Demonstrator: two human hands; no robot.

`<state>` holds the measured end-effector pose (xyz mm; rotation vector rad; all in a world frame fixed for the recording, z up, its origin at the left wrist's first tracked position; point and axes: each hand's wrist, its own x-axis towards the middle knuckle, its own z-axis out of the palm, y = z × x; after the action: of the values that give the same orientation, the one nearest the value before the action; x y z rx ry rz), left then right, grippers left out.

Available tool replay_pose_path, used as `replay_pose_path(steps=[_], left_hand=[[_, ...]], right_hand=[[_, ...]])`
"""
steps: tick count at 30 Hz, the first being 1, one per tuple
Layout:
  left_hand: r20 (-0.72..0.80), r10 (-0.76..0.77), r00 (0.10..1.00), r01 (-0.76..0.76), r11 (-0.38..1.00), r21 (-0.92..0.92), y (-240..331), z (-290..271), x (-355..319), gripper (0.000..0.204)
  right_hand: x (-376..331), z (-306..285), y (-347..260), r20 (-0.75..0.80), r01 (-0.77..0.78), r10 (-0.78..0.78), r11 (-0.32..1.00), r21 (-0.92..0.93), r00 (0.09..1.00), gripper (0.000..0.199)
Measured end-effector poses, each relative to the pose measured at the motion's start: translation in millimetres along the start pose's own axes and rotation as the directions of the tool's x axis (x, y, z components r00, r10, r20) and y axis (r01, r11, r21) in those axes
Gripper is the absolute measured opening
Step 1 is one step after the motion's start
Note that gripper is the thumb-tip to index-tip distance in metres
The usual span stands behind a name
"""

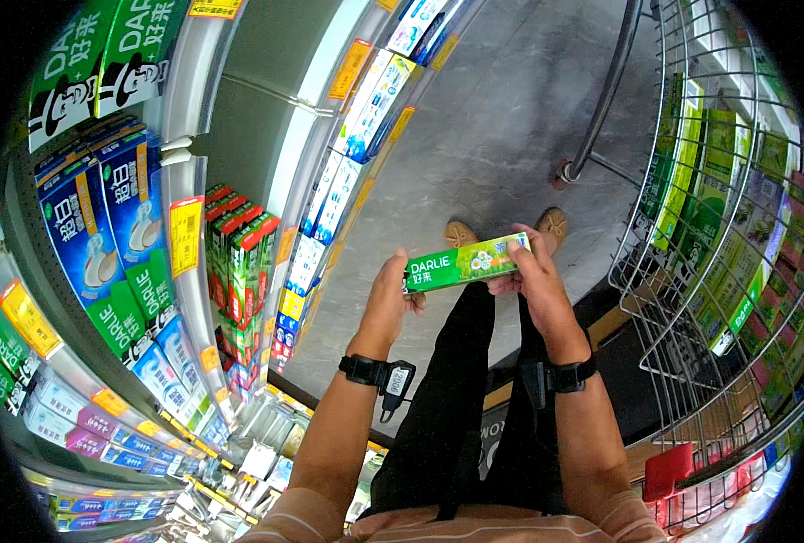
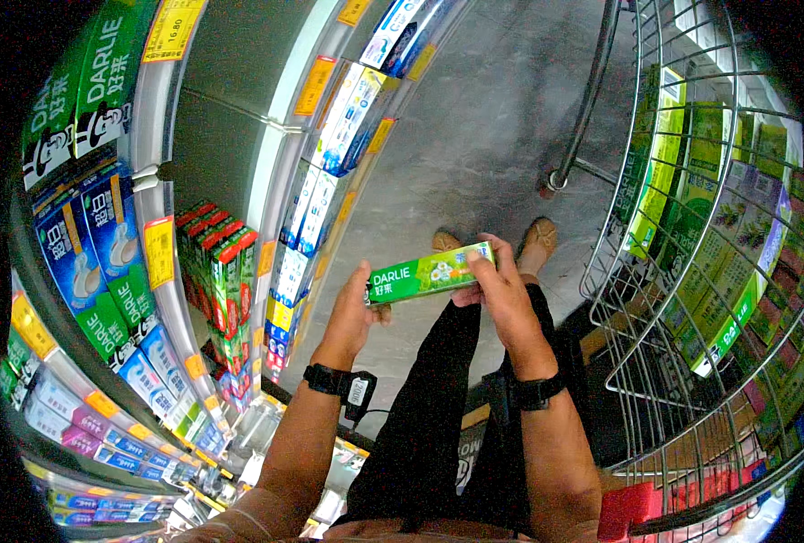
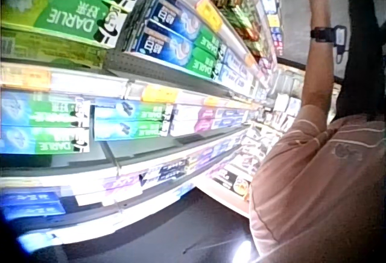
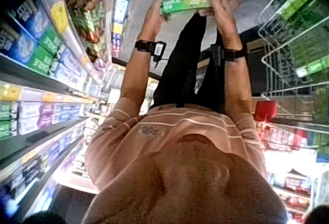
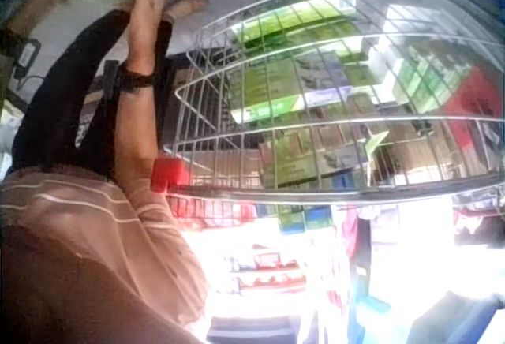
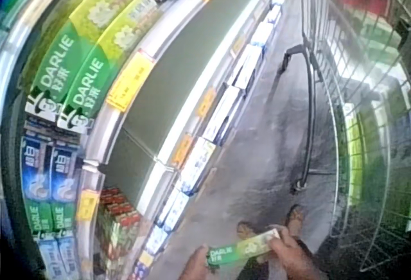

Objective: The person is restocking toothpaste boxes on a supermarket shelf. They pick up boxes from a shopping cart, inspect them, and place them onto the shelf in an organized manner. The person handles multiple boxes of different brands, including Colgate and Darlie, and occasionally adjusts the price tags on the shelf.

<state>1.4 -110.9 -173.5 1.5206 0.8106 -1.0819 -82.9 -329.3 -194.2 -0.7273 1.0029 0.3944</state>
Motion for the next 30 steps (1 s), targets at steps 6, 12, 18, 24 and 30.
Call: replay_pose_path(steps=[6, 12, 18, 24, 30], left_hand=[[0.029, 0.033, 0.999, -0.032, 0.999, -0.023, -8.5, 2.0, 5.4, 0.045], [0.011, -0.019, 1.0, 0.02, 0.999, -0.036, -13.4, 3.0, 11.5, 0.044], [0.009, -0.035, 0.999, 0.035, 0.999, -0.031, -12.9, 3.1, 14.9, 0.043], [0.067, -0.054, 0.996, 0.052, 0.998, 0.025, -4.1, 2.4, 20.2, 0.044], [0.041, 0.593, 0.804, -0.44, 0.548, 0.711, 41.2, -12.2, 50.4, 0.041]], right_hand=[[3.6, -6.4, 6.5, -0.006, 0.0, 0.0, 1.0, -0.01, 1.0, 0.053], [-0.2, -5.7, -3.9, 0.03, 0.003, -0.001, 0.997, -0.076, 1.0, 0.057], [6.2, -8.9, 0.0, 0.021, 0.013, -0.012, 0.999, -0.044, 1.0, 0.049], [5.0, -9.0, -5.6, 0.02, 0.045, -0.045, 0.999, -0.031, 0.999, 0.047], [-5.0, -7.1, -17.7, -0.007, 0.146, -0.148, 0.981, -0.128, 0.989, 0.046]])
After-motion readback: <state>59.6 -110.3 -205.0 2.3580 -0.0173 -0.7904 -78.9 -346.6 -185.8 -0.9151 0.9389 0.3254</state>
